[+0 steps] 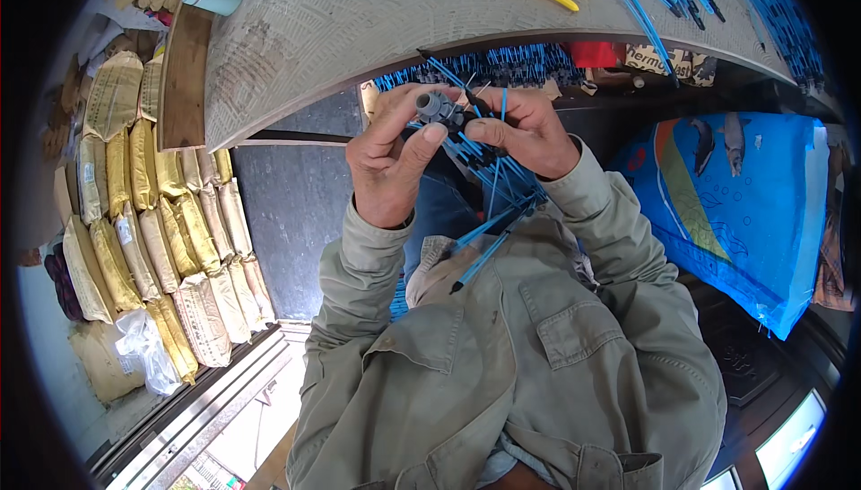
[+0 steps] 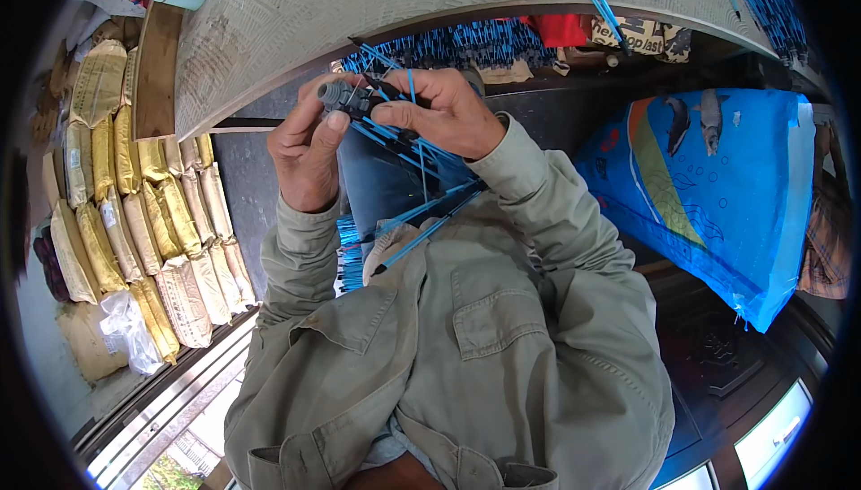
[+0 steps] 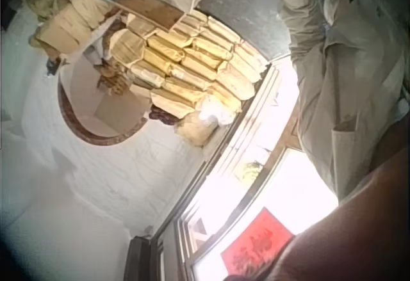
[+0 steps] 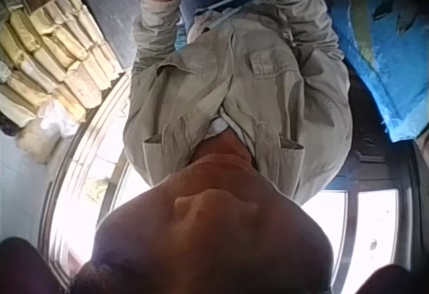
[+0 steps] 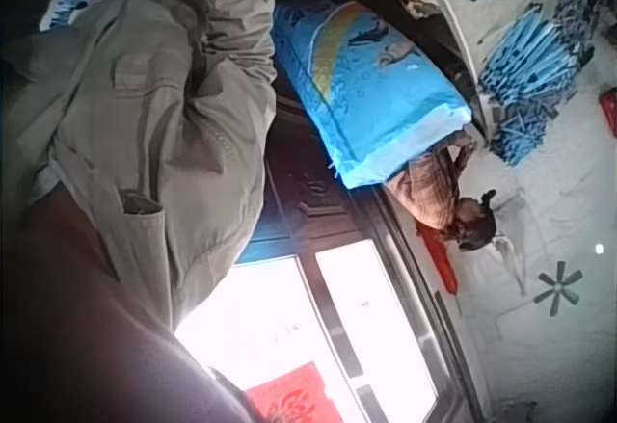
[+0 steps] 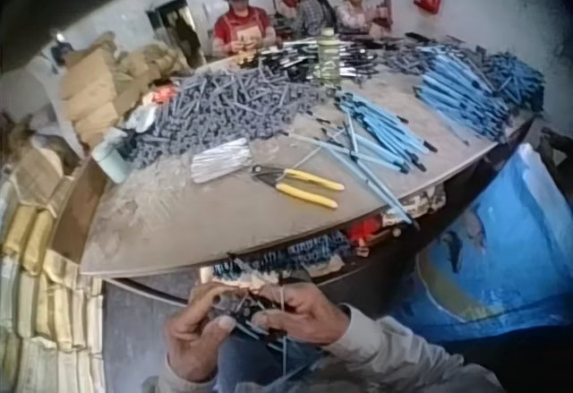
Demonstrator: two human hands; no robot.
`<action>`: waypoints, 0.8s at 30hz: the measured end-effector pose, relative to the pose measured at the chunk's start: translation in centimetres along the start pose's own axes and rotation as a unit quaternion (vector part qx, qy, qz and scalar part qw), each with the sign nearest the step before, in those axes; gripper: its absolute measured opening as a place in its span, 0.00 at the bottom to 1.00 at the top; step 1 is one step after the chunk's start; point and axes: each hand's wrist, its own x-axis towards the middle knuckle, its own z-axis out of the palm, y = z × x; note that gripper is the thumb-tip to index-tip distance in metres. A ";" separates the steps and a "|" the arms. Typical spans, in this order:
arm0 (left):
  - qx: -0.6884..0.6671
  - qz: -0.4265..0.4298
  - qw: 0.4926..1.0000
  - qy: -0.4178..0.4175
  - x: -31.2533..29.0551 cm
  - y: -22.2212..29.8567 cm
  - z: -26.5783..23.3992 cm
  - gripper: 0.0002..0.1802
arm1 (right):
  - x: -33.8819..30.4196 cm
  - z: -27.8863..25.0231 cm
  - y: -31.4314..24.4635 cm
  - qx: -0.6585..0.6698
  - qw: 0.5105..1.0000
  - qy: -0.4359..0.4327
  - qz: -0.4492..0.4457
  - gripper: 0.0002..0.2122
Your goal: The person gathers umbrella ribs, threads wire through them, fits the ribs into a plastic hub, and secures the wire with pliers before assembling another set of ribs.
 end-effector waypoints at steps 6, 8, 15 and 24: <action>0.007 0.014 0.999 0.042 -0.9 -0.2 1.1 0.14 | -0.7 1.3 0.3 0.047 0.998 0.041 -0.025 0.12; -0.009 0.002 0.997 0.083 -1.3 -0.2 1.6 0.14 | -0.8 1.6 0.9 0.032 0.998 0.057 -0.016 0.15; -0.047 -0.029 0.991 0.119 0.7 -0.9 1.6 0.13 | -1.5 3.5 2.2 -0.174 0.950 0.189 -0.178 0.36; -0.016 0.003 0.992 0.122 2.1 -1.6 1.9 0.13 | -5.6 2.3 0.6 -0.534 0.808 0.152 -0.196 0.33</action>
